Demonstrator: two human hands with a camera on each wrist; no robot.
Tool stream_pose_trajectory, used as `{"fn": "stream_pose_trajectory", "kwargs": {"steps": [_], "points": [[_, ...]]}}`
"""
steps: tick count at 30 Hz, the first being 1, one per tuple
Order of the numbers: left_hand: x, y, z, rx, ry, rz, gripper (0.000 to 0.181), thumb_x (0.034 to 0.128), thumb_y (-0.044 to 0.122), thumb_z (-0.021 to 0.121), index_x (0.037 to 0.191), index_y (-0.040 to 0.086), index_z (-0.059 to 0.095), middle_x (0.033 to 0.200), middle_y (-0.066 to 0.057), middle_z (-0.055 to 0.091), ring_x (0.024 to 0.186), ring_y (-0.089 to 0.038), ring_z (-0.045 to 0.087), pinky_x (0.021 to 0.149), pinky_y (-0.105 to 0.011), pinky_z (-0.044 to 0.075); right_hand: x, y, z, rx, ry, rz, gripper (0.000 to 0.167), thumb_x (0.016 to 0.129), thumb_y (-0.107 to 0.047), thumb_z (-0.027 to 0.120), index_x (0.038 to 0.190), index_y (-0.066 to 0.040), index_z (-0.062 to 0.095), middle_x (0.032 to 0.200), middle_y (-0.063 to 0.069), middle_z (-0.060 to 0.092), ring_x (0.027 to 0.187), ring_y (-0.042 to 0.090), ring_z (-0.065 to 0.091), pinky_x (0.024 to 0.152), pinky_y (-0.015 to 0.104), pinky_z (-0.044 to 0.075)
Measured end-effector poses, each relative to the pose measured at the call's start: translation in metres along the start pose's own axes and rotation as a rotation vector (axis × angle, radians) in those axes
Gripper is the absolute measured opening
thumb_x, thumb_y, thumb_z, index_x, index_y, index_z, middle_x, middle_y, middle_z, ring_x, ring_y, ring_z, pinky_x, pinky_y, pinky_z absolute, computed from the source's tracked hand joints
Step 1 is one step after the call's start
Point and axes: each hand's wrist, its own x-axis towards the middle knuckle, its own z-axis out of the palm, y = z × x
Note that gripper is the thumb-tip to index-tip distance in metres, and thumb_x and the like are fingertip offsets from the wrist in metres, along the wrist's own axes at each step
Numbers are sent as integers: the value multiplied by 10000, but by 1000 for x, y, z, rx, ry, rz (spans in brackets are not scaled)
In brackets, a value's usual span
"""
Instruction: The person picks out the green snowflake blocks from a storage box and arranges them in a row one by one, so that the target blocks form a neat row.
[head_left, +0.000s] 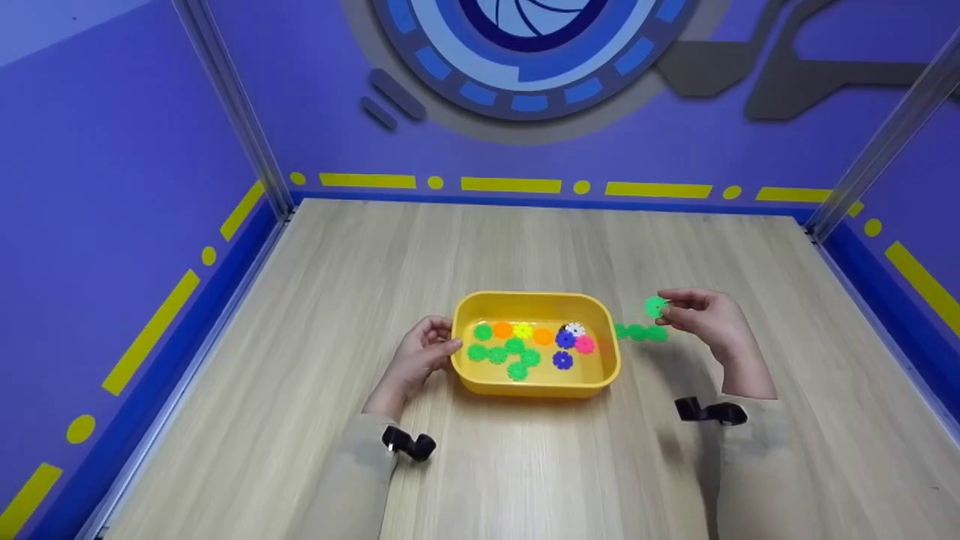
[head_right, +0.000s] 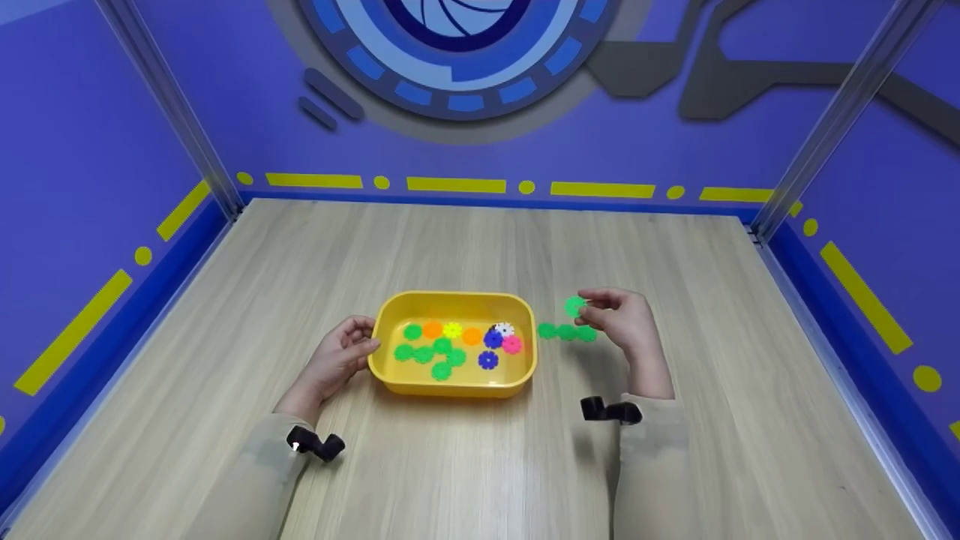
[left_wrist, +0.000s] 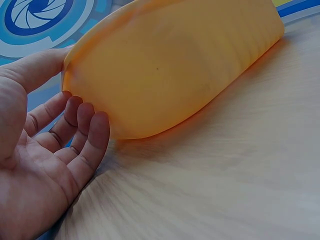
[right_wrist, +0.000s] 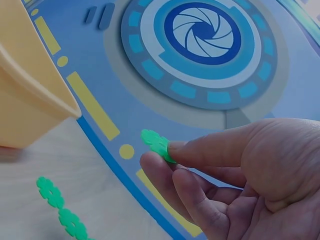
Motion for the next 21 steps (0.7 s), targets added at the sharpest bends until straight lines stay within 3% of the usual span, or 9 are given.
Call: {"fn": "stream_pose_trajectory", "kwargs": {"steps": [10,16,21], "points": [[-1,2,0,-5,-9,4,367,909,35,723,1222,-2,536,1011,-31,568,815,-131,572,605,-230,495,2,13,-9,31,18,24,491,1016,-102,612,1448,99,494,961,-165,710,848,-8,736,825,135,569],[0,0,-1,-4,-12,-2,369,911,48,728,1221,-5,533,1006,-29,571,818,-130,573,604,-229,494,-6,5,-10,54,16,39,478,1012,-50,592,1440,133,478,960,-147,719,842,15,745,817,152,578],[0,0,0,-5,-6,-3,359,905,48,731,1210,18,544,1011,-30,574,837,-135,571,608,-234,495,-2,21,-15,49,28,32,484,1016,-74,595,1442,127,480,943,-174,702,838,4,741,816,145,575]]}}
